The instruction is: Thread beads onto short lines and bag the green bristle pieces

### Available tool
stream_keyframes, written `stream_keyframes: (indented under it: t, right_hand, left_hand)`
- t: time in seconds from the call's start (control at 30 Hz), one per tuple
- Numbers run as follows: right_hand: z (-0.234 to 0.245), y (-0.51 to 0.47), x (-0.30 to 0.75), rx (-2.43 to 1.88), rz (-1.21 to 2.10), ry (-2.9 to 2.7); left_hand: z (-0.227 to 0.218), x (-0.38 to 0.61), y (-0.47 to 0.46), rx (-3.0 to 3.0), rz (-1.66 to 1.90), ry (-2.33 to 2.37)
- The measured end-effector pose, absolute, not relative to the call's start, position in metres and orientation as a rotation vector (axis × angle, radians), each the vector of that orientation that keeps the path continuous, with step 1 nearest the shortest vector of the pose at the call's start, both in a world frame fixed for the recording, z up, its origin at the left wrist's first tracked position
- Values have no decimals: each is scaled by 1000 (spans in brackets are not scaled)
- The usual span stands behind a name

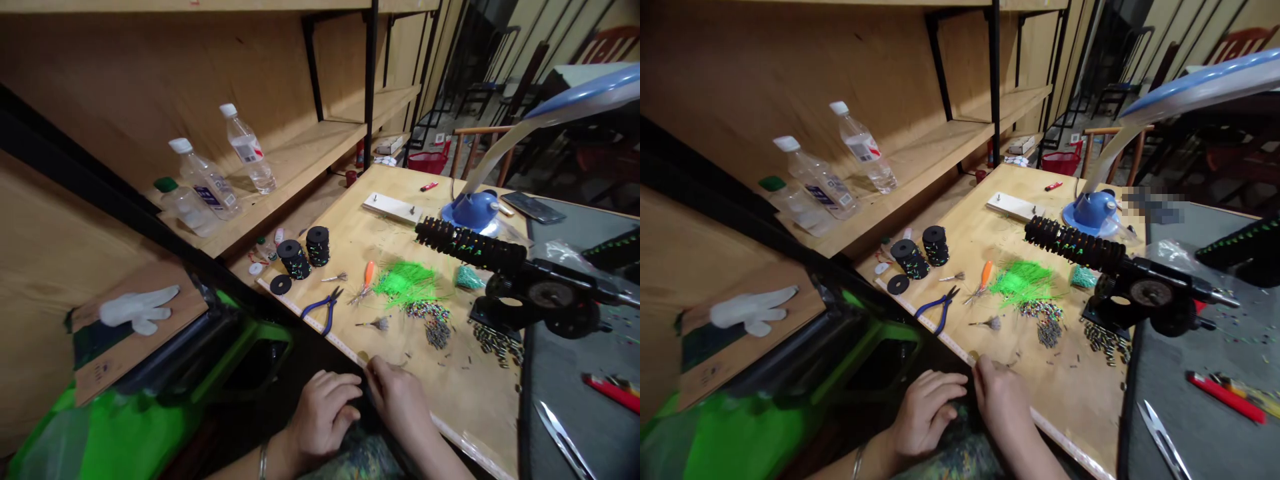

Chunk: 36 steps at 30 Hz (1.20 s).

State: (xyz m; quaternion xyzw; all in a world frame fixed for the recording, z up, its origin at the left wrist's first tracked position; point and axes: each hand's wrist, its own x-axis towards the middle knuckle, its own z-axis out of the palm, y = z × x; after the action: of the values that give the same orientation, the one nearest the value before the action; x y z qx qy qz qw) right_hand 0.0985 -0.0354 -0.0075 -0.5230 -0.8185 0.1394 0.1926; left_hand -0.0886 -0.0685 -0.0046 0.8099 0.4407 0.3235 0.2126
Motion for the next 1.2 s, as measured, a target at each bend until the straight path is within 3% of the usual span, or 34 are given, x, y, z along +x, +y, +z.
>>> stream_keyframes:
  t: [0.77,1.2]
  right_hand:
    - [-8,-21,74,-1505,332,-2380]
    - [-4,-20,73,-1546,379,-2392]
  left_hand:
    - [0,-97,-56,2392,822,1318]
    - [-4,-83,-64,2509,240,1562]
